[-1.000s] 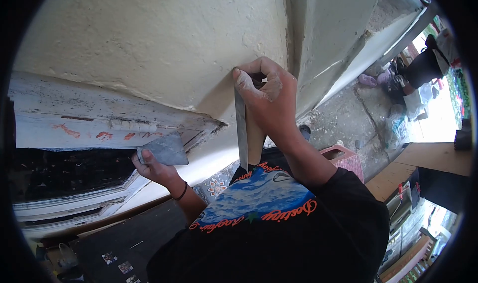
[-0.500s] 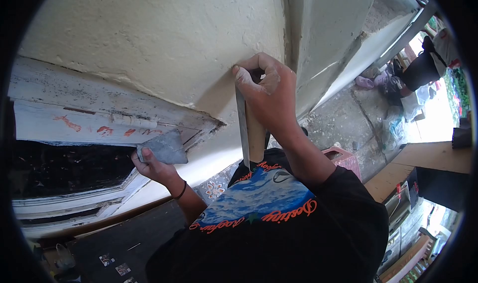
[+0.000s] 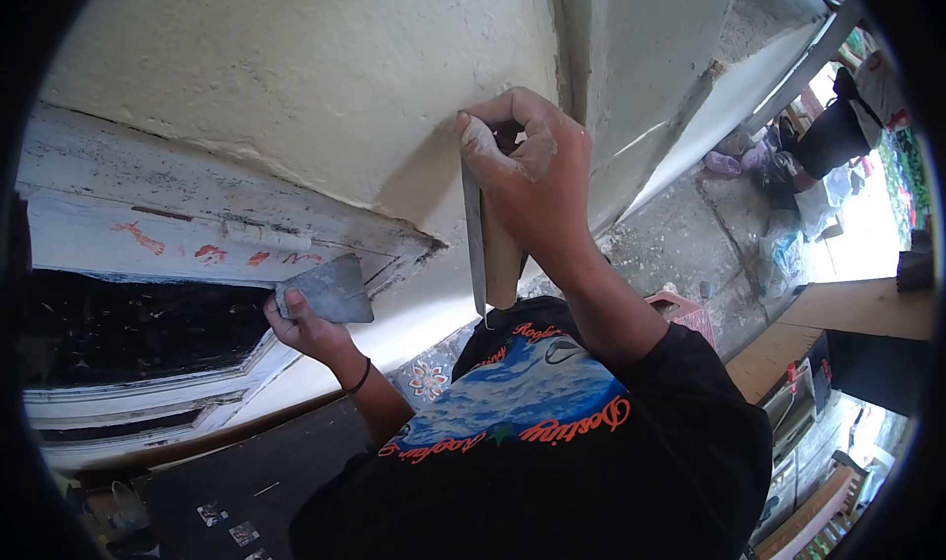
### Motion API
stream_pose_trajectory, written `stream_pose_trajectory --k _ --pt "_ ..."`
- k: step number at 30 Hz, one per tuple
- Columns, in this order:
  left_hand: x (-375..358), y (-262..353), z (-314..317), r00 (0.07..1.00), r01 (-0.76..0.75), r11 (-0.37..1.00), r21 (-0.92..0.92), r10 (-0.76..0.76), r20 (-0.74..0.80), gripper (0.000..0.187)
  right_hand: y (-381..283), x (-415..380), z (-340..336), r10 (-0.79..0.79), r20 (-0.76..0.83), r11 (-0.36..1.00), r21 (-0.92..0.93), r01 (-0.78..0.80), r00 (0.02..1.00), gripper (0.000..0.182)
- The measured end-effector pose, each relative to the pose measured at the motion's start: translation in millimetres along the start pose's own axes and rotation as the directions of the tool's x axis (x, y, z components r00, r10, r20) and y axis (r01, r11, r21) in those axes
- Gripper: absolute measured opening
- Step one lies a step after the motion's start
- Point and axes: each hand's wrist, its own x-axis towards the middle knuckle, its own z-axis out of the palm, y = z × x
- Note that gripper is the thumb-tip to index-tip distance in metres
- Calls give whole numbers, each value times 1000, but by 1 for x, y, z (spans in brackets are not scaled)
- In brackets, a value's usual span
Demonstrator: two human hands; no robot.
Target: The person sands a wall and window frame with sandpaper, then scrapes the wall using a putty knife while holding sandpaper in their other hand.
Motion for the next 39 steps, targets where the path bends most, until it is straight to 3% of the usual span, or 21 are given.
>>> stream_pose_trajectory --k 3,8,11,15,18,19,22,23,28,30,32,36,38,39 --pt "-1 1 -3 1000 6 1000 -1 -6 -2 57 14 -7 8 -62 -4 992 -112 61 998 11" --pt "-2 2 0 1000 18 1000 -2 -18 -24 55 5 -3 4 11 28 1000 -29 -10 1000 11" --pt "-1 2 -1 1000 -1 999 32 2 -21 53 11 -8 8 -92 26 982 -165 95 995 11" --pt "-3 0 0 1000 15 998 -57 -15 -2 52 8 -4 2 -42 75 998 -45 46 996 11" --pt "-3 4 -2 1000 17 1000 -26 -17 5 52 7 -6 8 -28 21 992 -123 30 999 9" --pt "-2 4 -1 1000 8 1000 8 -8 8 52 9 -9 7 -95 32 960 -261 100 995 9" --pt "-4 5 0 1000 13 1000 -26 -13 15 52 3 -4 1 -124 73 959 -246 138 990 9" --pt "-4 5 -2 1000 15 1000 -17 -15 20 52 -3 -3 1 -81 46 986 -140 87 996 9" --pt "-5 3 -4 999 0 998 57 -2 35 52 4 -5 7 -133 29 974 -180 136 991 9" --pt "-6 6 -1 999 -11 997 74 9 36 49 1 -4 3 -99 89 963 -244 118 991 8" --pt "-6 6 -5 998 -17 994 107 11 57 45 -4 -3 4 -114 75 975 -184 126 991 9" --pt "-7 4 -7 996 11 998 66 -17 83 46 5 -7 11 -136 75 976 -161 147 988 10" --pt "-4 3 -3 998 -5 999 52 1 70 47 12 -14 10 -136 117 954 -252 162 984 10" --pt "-4 3 -3 998 0 999 36 -2 71 47 12 -17 10 -41 151 973 -220 74 988 10"
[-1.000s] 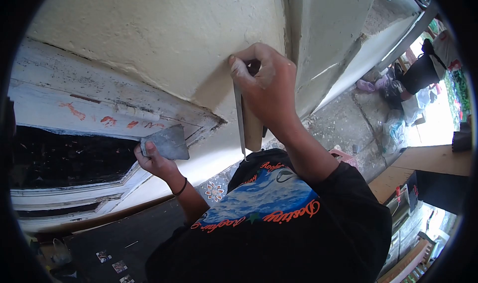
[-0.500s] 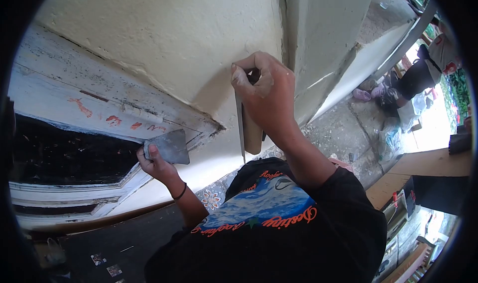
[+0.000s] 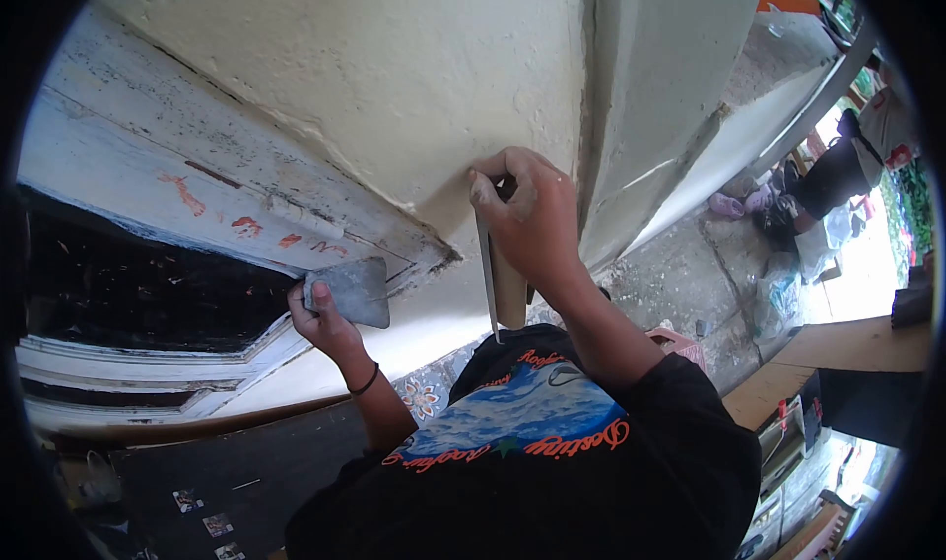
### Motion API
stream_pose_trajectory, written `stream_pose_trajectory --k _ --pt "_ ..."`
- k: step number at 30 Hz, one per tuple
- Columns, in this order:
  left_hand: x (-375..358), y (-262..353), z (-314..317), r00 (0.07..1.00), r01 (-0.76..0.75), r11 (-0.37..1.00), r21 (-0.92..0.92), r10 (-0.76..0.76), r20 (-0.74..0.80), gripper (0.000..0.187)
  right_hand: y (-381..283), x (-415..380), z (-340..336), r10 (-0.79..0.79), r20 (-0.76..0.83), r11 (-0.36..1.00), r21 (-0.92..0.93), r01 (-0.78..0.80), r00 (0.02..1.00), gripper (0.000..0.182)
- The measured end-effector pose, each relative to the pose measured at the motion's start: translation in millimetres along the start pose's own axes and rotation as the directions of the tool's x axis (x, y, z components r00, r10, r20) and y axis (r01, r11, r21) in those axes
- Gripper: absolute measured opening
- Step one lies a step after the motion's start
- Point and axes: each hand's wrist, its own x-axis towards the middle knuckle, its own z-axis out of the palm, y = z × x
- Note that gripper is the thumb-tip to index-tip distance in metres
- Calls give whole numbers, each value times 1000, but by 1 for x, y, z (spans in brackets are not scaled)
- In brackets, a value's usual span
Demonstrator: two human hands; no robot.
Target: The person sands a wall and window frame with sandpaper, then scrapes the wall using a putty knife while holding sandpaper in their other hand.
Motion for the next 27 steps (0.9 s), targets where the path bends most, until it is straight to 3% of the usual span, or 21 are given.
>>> stream_pose_trajectory --k 4,6,10,12,13,14,17,18,20,23,25,27 --pt "-3 2 -5 999 53 998 -44 -53 -2 46 8 -9 4 -45 -7 990 134 46 999 11" --pt "-8 1 -5 994 105 989 -102 -105 5 45 7 -9 0 96 41 955 278 -104 995 14" --pt "-20 9 -1 980 199 962 -187 -199 19 43 5 -7 -9 139 78 890 428 -159 987 16" --pt "-30 18 3 970 241 947 -212 -242 23 42 5 -6 -12 145 106 783 595 -179 984 15" --pt "-35 22 5 951 301 927 -225 -275 141 41 6 -6 -13 148 109 787 590 -184 983 15" --pt "-39 24 6 919 358 904 -232 -298 257 41 8 -6 -13 153 113 741 644 -190 982 15" --pt "-48 39 17 801 348 938 5 -299 519 43 11 -5 -14 172 131 664 717 -213 976 14" --pt "-48 40 18 802 347 938 5 -300 517 43 11 -4 -15 183 137 638 737 -223 974 14" --pt "-47 41 22 434 273 906 322 -415 800 50 10 -2 -17 187 124 621 753 -216 974 14" --pt "-52 53 36 437 147 939 310 -342 832 62 9 -1 -19 192 91 604 774 -191 977 14" --pt "-61 47 39 467 152 952 264 -305 830 67 9 -3 -19 197 75 599 780 -180 978 15" --pt "-65 46 44 574 80 988 132 -154 804 64 9 -4 -20 212 110 583 783 -216 971 16"
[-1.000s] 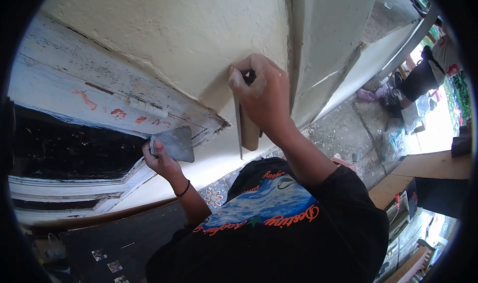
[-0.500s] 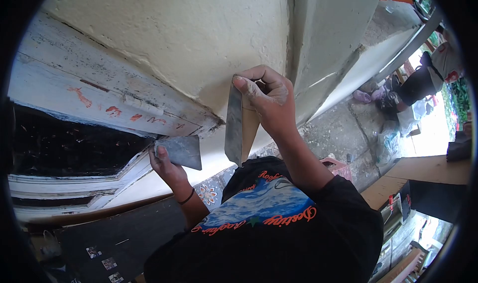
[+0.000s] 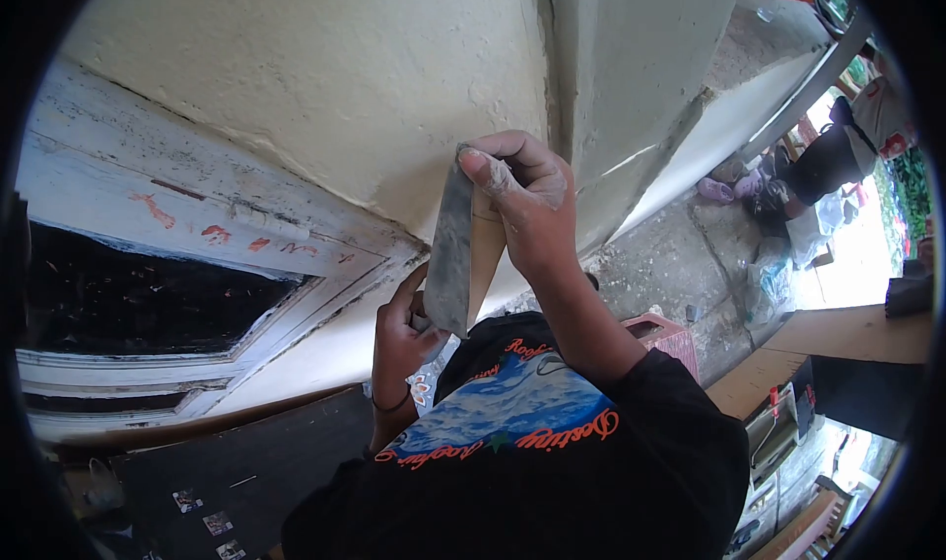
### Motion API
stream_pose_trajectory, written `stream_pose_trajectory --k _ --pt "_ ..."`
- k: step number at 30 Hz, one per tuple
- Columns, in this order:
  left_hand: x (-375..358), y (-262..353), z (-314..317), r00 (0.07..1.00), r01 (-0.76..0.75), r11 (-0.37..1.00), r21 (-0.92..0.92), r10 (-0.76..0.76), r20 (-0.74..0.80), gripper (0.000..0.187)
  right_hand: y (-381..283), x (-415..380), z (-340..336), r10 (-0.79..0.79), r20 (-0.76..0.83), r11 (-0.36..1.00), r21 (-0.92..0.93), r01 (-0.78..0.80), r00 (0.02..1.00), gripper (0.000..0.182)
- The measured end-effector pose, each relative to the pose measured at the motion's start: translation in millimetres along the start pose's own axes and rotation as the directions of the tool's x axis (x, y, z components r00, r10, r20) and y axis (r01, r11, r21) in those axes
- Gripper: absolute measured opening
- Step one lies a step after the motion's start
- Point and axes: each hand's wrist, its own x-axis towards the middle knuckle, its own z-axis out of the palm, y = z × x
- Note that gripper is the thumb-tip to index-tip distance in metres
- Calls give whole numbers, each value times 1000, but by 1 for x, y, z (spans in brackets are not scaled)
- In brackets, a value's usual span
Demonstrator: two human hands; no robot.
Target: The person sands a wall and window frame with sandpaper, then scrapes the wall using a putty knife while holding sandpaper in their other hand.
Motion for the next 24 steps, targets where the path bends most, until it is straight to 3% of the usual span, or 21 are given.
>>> stream_pose_trajectory --k 4,6,7,8,10,11,12,14,16,18,19,20,21,22,24 --pt "1 -4 5 997 -48 999 -11 47 -68 55 2 -4 -4 3 31 997 -75 -1 1000 18" --pt "3 -6 5 978 -123 990 -76 108 -177 44 2 -3 -4 -10 -13 1000 -3 10 1000 20" --pt "2 -5 1 980 -117 970 -213 79 -180 39 1 -3 -4 -38 -56 999 -23 36 998 22" --pt "2 -5 -4 978 -130 970 -207 91 -187 39 -1 -3 -6 -48 -46 999 -18 47 998 22" --pt "2 -4 -13 960 -139 983 122 164 -226 37 -4 -3 -9 -276 -91 926 -291 239 957 26" --pt "1 -5 -12 952 -72 990 118 103 -289 36 -10 -6 -7 -361 -88 849 -444 288 928 29" --pt "2 -4 -12 948 -80 990 119 112 -296 36 -14 -9 -8 -368 -80 846 -441 298 926 29" --pt "4 2 -12 869 -118 989 93 148 -473 35 -19 -18 -9 -418 85 768 -499 402 904 32" --pt "7 10 -11 859 -148 986 79 168 -483 38 -20 -22 -7 -373 165 763 -506 403 913 36" --pt "5 15 -6 828 -176 983 -43 124 -546 42 -9 -27 -5 -61 353 817 -519 250 934 40" --pt "4 11 -7 812 -211 964 159 264 -521 44 -2 -29 -4 -34 372 843 -488 226 928 42" --pt "5 10 -8 806 -220 962 161 273 -526 44 5 -33 0 -9 392 867 -455 203 920 45" --pt "7 9 -9 804 -284 904 320 406 -434 46 1 -42 10 -23 364 921 -354 162 931 55" --pt "10 7 -10 791 -346 816 462 519 -324 47 4 -50 13 133 393 985 -158 -76 910 67" --pt "15 5 -9 786 -373 822 430 526 -324 50 6 -54 14 48 462 865 -463 195 885 73"
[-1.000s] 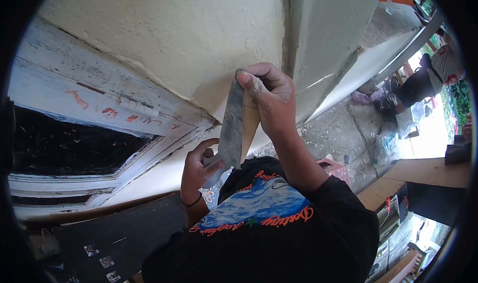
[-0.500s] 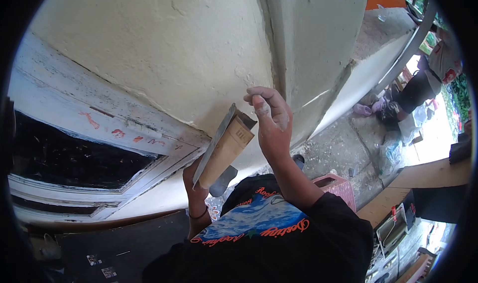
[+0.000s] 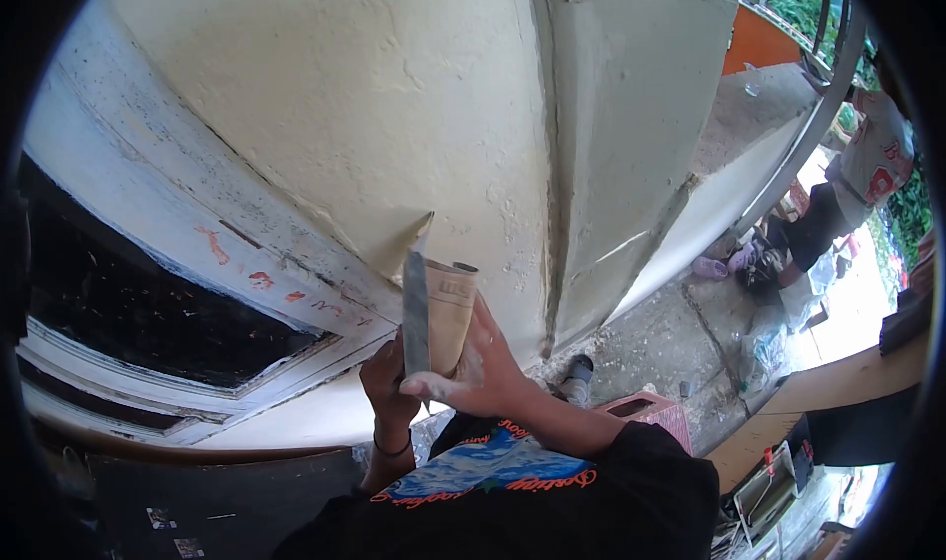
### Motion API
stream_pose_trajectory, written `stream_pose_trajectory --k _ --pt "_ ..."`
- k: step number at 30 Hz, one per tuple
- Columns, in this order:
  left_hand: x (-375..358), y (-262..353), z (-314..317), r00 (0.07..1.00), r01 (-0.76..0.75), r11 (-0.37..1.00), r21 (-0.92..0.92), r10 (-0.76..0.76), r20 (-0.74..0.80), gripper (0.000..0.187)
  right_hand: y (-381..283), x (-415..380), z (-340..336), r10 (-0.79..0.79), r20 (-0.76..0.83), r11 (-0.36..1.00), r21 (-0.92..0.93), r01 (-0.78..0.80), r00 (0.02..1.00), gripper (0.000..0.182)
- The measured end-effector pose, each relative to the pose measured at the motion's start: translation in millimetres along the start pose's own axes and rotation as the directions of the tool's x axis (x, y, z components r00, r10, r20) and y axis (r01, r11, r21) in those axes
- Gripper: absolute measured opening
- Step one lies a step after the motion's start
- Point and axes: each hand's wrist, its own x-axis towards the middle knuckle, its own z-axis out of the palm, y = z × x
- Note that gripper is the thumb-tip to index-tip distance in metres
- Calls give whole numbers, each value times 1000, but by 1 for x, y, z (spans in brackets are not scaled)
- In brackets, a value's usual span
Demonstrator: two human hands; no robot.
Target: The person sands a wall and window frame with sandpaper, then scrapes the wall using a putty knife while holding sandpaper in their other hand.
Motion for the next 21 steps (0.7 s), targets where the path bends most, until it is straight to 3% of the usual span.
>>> stream_pose_trajectory --k 3,4,7,8,10,11,12,14,16,18,20,21 --pt "9 -1 -8 988 -28 996 88 14 153 47 -7 0 7 9 63 996 -91 -3 998 70" --pt "12 0 -9 990 -31 996 88 18 141 47 -9 2 10 12 85 993 -121 -1 996 69" --pt "24 11 -17 977 92 993 73 -104 184 46 -9 9 11 25 38 999 -46 -23 999 58" --pt "25 9 -19 980 84 994 71 -95 176 46 -4 8 7 -98 -69 982 -169 85 993 53" --pt "25 2 -29 995 98 995 2 -98 -1 42 1 15 3 -244 -159 934 -305 188 957 48" --pt "21 -6 -34 984 139 990 -20 -140 -112 40 1 21 1 -257 -252 920 -360 157 933 46" --pt "15 -8 -40 938 297 955 13 -289 -192 47 10 26 2 -286 -301 908 -388 158 909 46" --pt "17 -15 -46 858 368 927 -75 -370 -356 48 28 37 3 -341 -397 885 -442 149 852 47" --pt "23 -21 -49 861 328 945 -8 -303 -409 49 36 53 0 -617 -230 635 -710 304 752 54" --pt "24 -29 -48 861 283 957 56 -228 -455 49 47 60 7 -574 -225 615 -753 233 787 56" --pt "11 -41 -44 820 348 937 -36 -323 -473 51 58 68 10 -604 -225 568 -794 215 764 60" --pt "17 -38 -40 816 308 950 -44 -288 -501 56 57 74 10 -614 -232 558 -804 207 754 60"
